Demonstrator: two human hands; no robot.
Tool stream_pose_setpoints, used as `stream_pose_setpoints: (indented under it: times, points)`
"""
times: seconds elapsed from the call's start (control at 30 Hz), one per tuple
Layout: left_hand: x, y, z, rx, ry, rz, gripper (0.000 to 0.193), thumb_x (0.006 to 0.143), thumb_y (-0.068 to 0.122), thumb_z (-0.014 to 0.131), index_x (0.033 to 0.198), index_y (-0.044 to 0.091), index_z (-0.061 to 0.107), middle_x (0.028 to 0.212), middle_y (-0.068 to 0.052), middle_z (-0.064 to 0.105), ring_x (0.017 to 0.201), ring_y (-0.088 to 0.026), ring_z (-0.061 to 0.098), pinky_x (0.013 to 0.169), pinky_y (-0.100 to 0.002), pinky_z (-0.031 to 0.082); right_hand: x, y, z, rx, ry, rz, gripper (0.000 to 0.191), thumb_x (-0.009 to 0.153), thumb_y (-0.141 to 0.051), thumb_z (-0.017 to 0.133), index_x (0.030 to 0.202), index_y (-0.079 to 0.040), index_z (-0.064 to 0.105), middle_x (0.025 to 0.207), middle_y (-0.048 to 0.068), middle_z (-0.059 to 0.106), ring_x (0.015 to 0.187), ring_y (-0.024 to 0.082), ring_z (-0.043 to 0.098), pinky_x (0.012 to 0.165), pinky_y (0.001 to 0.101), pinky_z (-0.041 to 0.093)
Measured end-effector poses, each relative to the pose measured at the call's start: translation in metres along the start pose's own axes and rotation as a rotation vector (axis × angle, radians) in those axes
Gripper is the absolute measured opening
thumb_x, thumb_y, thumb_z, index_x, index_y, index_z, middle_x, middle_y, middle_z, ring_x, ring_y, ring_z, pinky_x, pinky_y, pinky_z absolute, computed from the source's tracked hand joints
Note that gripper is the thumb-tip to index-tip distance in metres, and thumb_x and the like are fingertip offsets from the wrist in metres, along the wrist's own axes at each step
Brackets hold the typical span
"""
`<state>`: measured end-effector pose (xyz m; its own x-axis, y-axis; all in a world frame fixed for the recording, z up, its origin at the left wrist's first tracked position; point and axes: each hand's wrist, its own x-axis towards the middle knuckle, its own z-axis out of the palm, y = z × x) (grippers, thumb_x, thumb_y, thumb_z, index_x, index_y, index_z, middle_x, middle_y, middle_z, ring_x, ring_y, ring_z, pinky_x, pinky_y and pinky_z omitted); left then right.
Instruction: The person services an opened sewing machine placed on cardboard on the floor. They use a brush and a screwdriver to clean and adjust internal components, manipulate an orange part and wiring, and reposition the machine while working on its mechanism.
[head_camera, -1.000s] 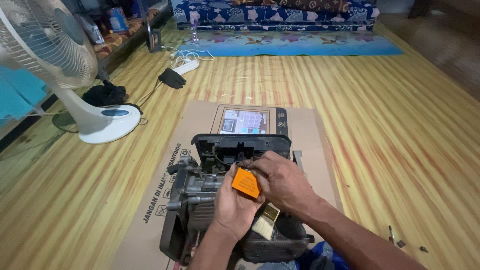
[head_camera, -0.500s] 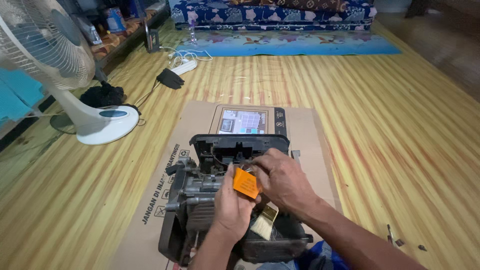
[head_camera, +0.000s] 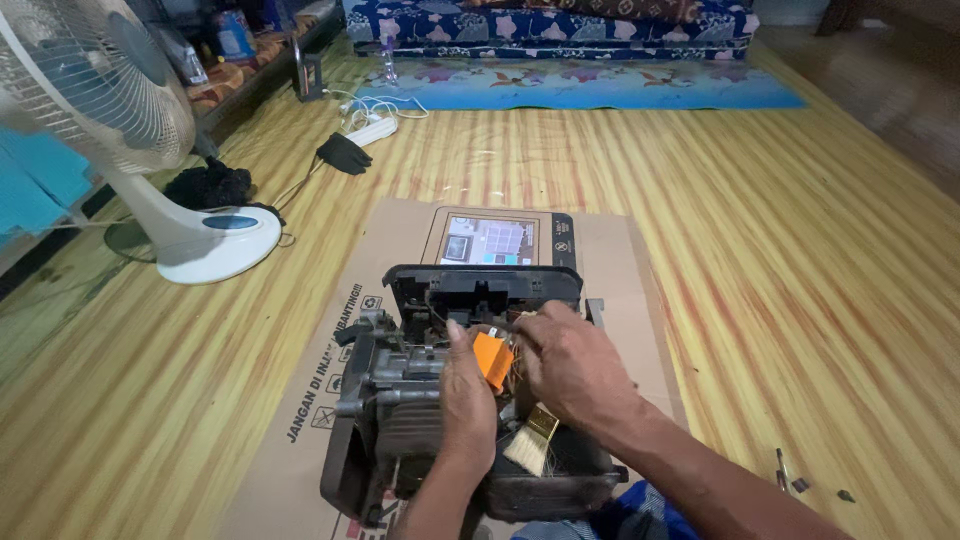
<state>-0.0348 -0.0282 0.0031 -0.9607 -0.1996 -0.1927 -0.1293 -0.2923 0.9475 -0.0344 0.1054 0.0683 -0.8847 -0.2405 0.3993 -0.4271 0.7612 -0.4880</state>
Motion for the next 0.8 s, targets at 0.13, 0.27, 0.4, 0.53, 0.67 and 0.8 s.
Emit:
stream_pose_setpoints:
  times: [0.13,0.27,0.4,0.53,0.67,0.8]
  points:
    - [-0.006,0.001,-0.005,0.058,0.007,0.017,0.071,0.101,0.063,0.027,0.122,0.005,0.064,0.097,-0.007,0.062,0.084,-0.017,0.058,0.075,-0.034,0.050,-0.003,-0.007,0.000,-0.003,-0.044,0.018,0.019,0.091,-0.016,0.065,0.104,-0.006,0.074,0.095,0.013,0.066,0.087,0.032,0.068,0.079,0.0440,0.055]
    - [-0.013,0.003,-0.007,0.098,0.037,0.061,0.070,0.100,0.063,0.026,0.126,0.007,0.060,0.106,-0.007,0.064,0.093,-0.015,0.061,0.083,-0.033,0.051,-0.009,-0.010,-0.002,-0.057,-0.053,0.044,0.019,0.090,-0.015,0.066,0.105,-0.007,0.075,0.095,0.014,0.066,0.087,0.034,0.067,0.078,0.0452,0.054]
    - [-0.025,0.005,-0.010,0.199,0.053,-0.003,0.071,0.099,0.065,0.020,0.131,0.013,0.057,0.107,-0.005,0.064,0.097,-0.013,0.063,0.085,-0.029,0.051,-0.018,-0.009,-0.005,0.024,0.015,-0.001,0.018,0.088,-0.013,0.067,0.103,-0.007,0.076,0.094,0.013,0.067,0.086,0.033,0.067,0.078,0.0447,0.054]
    - [-0.027,0.005,-0.008,-0.002,0.007,-0.088,0.072,0.099,0.066,0.027,0.126,0.008,0.062,0.101,-0.010,0.060,0.088,-0.019,0.059,0.078,-0.035,0.050,-0.023,-0.008,-0.004,0.017,-0.076,0.076,0.018,0.092,-0.017,0.066,0.106,-0.008,0.073,0.094,0.012,0.067,0.085,0.031,0.068,0.078,0.0426,0.055]
    - [-0.032,0.003,-0.003,-0.153,-0.012,-0.056,0.067,0.100,0.063,0.036,0.125,0.006,0.062,0.103,-0.008,0.061,0.089,-0.017,0.059,0.081,-0.035,0.051,-0.022,0.001,-0.014,0.103,0.072,0.095,0.020,0.092,-0.017,0.068,0.104,-0.004,0.077,0.098,0.013,0.072,0.090,0.029,0.069,0.080,0.0405,0.054]
    - [-0.039,0.007,-0.005,-0.180,0.013,-0.198,0.059,0.103,0.057,0.041,0.127,0.006,0.059,0.105,-0.006,0.064,0.093,-0.017,0.063,0.083,-0.033,0.052,-0.023,0.007,-0.028,0.567,-0.017,0.497,0.030,0.095,-0.024,0.065,0.114,-0.002,0.073,0.089,0.012,0.076,0.076,0.016,0.065,0.068,0.0359,0.055]
